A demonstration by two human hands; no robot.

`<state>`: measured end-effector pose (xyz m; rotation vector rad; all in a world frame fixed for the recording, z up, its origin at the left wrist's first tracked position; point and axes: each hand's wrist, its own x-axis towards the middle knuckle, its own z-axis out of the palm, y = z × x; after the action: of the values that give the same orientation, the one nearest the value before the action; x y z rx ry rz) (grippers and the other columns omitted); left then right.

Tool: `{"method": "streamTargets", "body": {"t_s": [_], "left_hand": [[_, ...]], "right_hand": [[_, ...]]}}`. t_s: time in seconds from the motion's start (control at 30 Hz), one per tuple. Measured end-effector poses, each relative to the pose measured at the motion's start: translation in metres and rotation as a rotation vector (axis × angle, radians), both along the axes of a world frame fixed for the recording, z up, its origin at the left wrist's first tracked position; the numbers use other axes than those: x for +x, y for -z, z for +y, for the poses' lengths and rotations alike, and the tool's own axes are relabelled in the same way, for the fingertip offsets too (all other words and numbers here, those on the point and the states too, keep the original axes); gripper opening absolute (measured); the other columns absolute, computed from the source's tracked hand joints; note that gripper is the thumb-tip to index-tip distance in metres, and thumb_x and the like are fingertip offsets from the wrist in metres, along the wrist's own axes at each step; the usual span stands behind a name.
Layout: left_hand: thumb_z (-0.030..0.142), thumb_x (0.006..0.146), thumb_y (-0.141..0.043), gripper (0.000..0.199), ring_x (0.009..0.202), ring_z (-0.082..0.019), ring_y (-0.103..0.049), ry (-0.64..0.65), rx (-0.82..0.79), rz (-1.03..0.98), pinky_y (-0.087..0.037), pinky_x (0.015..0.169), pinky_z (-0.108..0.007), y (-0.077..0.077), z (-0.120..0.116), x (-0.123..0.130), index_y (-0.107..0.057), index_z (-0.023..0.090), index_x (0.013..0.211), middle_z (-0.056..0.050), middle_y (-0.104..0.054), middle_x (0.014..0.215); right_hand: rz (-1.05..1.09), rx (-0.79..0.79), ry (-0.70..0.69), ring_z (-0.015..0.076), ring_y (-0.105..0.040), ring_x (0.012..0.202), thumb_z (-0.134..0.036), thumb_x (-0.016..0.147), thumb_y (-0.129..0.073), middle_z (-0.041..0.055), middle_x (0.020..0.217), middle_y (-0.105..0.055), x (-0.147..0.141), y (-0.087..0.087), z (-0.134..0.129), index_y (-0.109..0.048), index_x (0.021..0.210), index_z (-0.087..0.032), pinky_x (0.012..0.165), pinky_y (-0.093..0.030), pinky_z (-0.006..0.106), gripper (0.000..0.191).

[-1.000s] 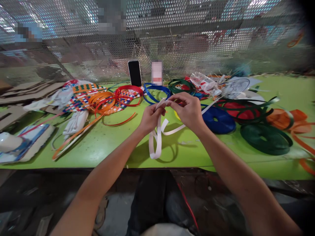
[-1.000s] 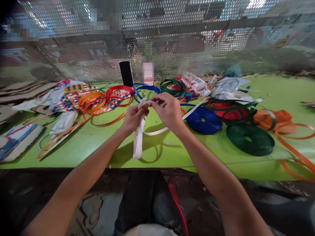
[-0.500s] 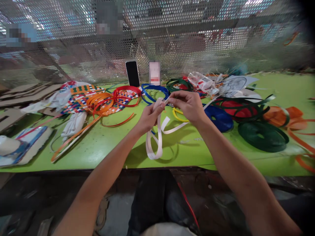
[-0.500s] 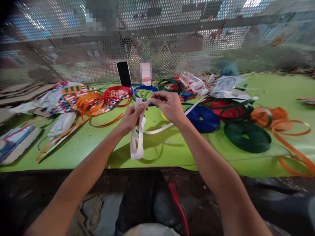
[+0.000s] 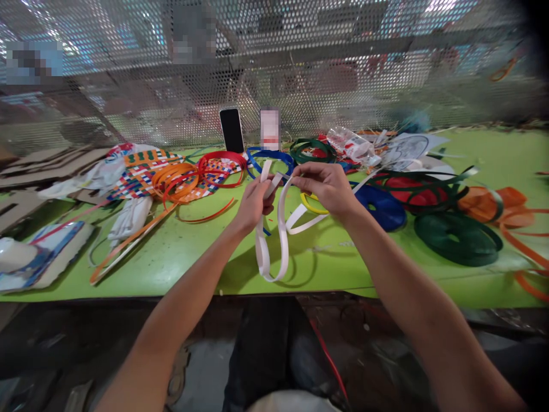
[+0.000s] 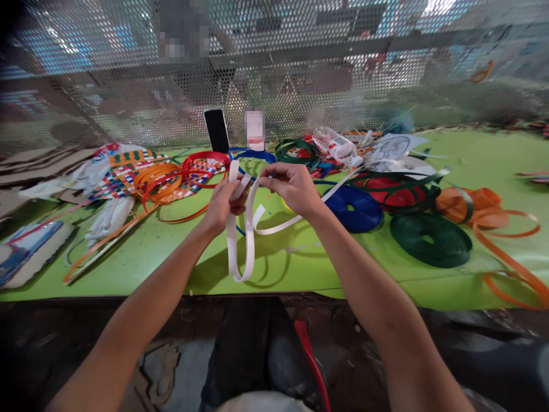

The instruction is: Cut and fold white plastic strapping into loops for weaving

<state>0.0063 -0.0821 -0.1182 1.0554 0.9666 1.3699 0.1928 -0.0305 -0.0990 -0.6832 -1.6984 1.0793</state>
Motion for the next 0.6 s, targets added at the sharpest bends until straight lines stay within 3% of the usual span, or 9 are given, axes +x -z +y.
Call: {"method": "streamTargets", "body": {"t_s": [0.13, 0.3, 0.43, 0.6], "left_hand": [[0.053, 0.088, -0.074, 0.038, 0.045, -0.006, -0.028, -0.013, 0.041, 0.029, -0.021, 0.044, -0.021, 0.004, -0.002, 0.004, -0.054, 0.021, 0.084, 0.009, -0.03, 0.06], [0.058, 0.084, -0.079, 0.04, 0.046, -0.008, -0.04, -0.071, 0.055, 0.074, -0.026, 0.043, -0.024, 0.013, 0.0, 0.007, -0.065, 0.022, 0.096, 0.005, -0.046, 0.061], [0.057, 0.083, -0.082, 0.039, 0.043, -0.007, -0.035, -0.056, 0.068, 0.032, -0.023, 0.041, -0.024, 0.014, 0.0, 0.009, -0.067, 0.022, 0.094, 0.006, -0.04, 0.059], [0.049, 0.083, -0.082, 0.033, 0.044, -0.007, -0.033, -0.064, 0.063, -0.028, -0.024, 0.041, -0.023, 0.01, -0.003, 0.009, -0.065, 0.023, 0.091, 0.006, -0.038, 0.06]], "right_hand": [[0.009, 0.037, 0.001, 0.014, -0.057, 0.066, -0.042, 0.079, -0.083, 0.001, 0.075, -0.067, -0.005, 0.005, 0.001, -0.076, 0.084, -0.019, 0.062, -0.049, 0.03, 0.024], [-0.01, 0.13, 0.075, 0.0172, -0.063, 0.075, -0.041, 0.085, -0.079, 0.0036, 0.087, -0.073, -0.013, 0.013, -0.003, -0.077, 0.087, -0.021, 0.066, -0.05, 0.032, 0.02], [-0.046, 0.266, 0.183, 0.021, -0.067, 0.088, -0.036, 0.088, -0.077, 0.0053, 0.095, -0.074, -0.017, 0.016, -0.01, -0.078, 0.087, -0.024, 0.069, -0.051, 0.033, 0.013], [-0.002, 0.291, 0.235, 0.0212, -0.068, 0.09, -0.033, 0.091, -0.076, 0.0047, 0.098, -0.074, -0.02, 0.016, -0.017, -0.078, 0.089, -0.025, 0.071, -0.054, 0.034, 0.009]]}}
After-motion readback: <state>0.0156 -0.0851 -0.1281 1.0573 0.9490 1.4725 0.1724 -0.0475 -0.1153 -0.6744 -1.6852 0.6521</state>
